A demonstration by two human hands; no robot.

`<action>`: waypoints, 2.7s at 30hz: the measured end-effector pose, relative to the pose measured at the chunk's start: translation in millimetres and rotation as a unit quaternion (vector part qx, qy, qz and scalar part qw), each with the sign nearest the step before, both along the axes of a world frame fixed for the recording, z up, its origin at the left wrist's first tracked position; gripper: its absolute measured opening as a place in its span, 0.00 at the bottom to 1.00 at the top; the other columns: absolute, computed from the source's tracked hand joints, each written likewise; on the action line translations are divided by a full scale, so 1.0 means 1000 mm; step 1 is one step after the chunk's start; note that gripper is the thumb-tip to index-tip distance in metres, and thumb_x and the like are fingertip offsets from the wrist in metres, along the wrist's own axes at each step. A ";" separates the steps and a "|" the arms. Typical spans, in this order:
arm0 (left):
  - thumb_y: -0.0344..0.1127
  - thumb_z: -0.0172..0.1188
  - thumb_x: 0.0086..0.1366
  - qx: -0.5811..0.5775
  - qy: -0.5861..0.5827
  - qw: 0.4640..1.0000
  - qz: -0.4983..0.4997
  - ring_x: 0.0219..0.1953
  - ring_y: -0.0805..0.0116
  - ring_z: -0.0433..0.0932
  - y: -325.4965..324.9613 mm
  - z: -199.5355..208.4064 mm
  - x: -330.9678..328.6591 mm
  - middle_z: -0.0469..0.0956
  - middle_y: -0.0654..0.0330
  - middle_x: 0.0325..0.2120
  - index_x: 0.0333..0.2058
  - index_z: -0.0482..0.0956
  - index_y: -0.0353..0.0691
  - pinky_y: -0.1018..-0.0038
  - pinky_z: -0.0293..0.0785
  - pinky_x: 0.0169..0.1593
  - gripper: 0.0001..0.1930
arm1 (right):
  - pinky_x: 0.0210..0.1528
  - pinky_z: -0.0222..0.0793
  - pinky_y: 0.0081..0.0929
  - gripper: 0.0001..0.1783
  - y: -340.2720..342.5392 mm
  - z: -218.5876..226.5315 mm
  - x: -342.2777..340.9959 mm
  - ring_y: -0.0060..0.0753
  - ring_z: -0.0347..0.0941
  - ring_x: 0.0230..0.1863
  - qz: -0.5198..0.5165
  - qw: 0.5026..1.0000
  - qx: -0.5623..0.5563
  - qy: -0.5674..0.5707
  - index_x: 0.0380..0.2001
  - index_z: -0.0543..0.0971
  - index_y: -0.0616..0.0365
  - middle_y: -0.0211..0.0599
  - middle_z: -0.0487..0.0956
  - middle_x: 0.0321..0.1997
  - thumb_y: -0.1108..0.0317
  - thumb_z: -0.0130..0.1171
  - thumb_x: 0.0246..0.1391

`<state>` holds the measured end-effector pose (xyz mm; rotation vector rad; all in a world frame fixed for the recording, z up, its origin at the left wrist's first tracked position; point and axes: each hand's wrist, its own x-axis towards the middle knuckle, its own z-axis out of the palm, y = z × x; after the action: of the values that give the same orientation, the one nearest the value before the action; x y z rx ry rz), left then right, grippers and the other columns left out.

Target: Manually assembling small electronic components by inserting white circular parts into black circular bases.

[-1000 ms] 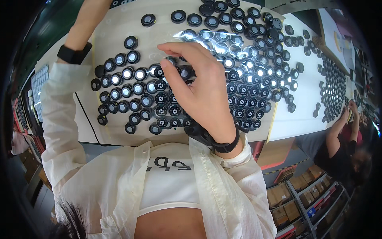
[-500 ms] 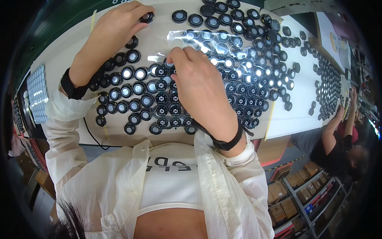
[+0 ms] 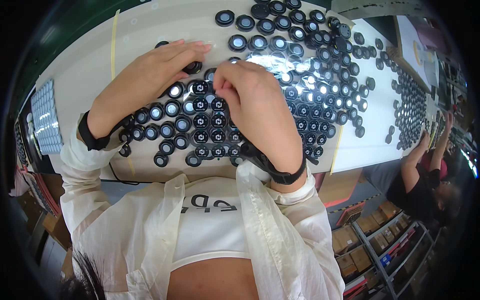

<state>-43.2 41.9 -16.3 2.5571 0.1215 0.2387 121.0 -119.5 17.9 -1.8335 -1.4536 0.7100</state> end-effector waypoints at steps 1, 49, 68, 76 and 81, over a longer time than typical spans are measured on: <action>0.26 0.59 0.60 0.014 0.000 1.000 -0.001 0.49 0.50 0.76 0.000 0.000 -0.001 0.77 0.55 0.47 0.57 0.70 0.41 0.61 0.70 0.61 0.24 | 0.35 0.69 0.35 0.08 -0.003 0.004 0.001 0.45 0.75 0.31 0.022 1.000 -0.007 0.021 0.29 0.76 0.63 0.42 0.76 0.26 0.82 0.63 0.44; 0.19 0.71 0.51 -0.309 -0.110 0.912 0.247 0.37 0.71 0.84 -0.059 0.052 0.013 0.84 0.55 0.36 0.47 0.79 0.30 0.78 0.82 0.43 0.22 | 0.50 0.75 0.25 0.07 -0.007 0.002 -0.007 0.25 0.79 0.41 -0.136 0.858 0.148 0.472 0.33 0.79 0.66 0.40 0.83 0.37 0.81 0.66 0.51; 0.27 0.72 0.53 -0.265 -0.143 0.916 0.267 0.31 0.69 0.86 -0.056 0.036 0.018 0.84 0.59 0.28 0.44 0.83 0.39 0.79 0.82 0.37 0.17 | 0.47 0.73 0.26 0.08 -0.001 -0.012 -0.008 0.33 0.81 0.41 -0.163 0.955 0.172 0.177 0.33 0.85 0.63 0.42 0.84 0.33 0.74 0.69 0.47; 0.26 0.63 0.53 0.064 0.126 0.963 0.231 0.29 0.61 0.76 0.037 0.071 0.051 0.77 0.55 0.24 0.38 0.78 0.36 0.68 0.72 0.34 0.12 | 0.46 0.70 0.27 0.17 0.000 -0.015 0.007 0.35 0.77 0.42 -0.123 0.965 0.163 0.162 0.48 0.81 0.57 0.41 0.81 0.42 0.75 0.58 0.53; 0.19 0.54 0.47 0.235 0.033 0.941 0.241 0.29 0.46 0.78 0.157 0.023 0.031 0.76 0.45 0.22 0.29 0.77 0.31 0.58 0.72 0.33 0.08 | 0.43 0.72 0.27 0.13 -0.002 0.000 0.011 0.32 0.79 0.39 -0.103 0.984 0.102 0.100 0.43 0.80 0.59 0.39 0.82 0.37 0.77 0.59 0.53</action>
<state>-12.5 198.4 6.9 2.9706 0.8098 0.4067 132.2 -121.1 18.1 -1.6725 -1.1437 0.5998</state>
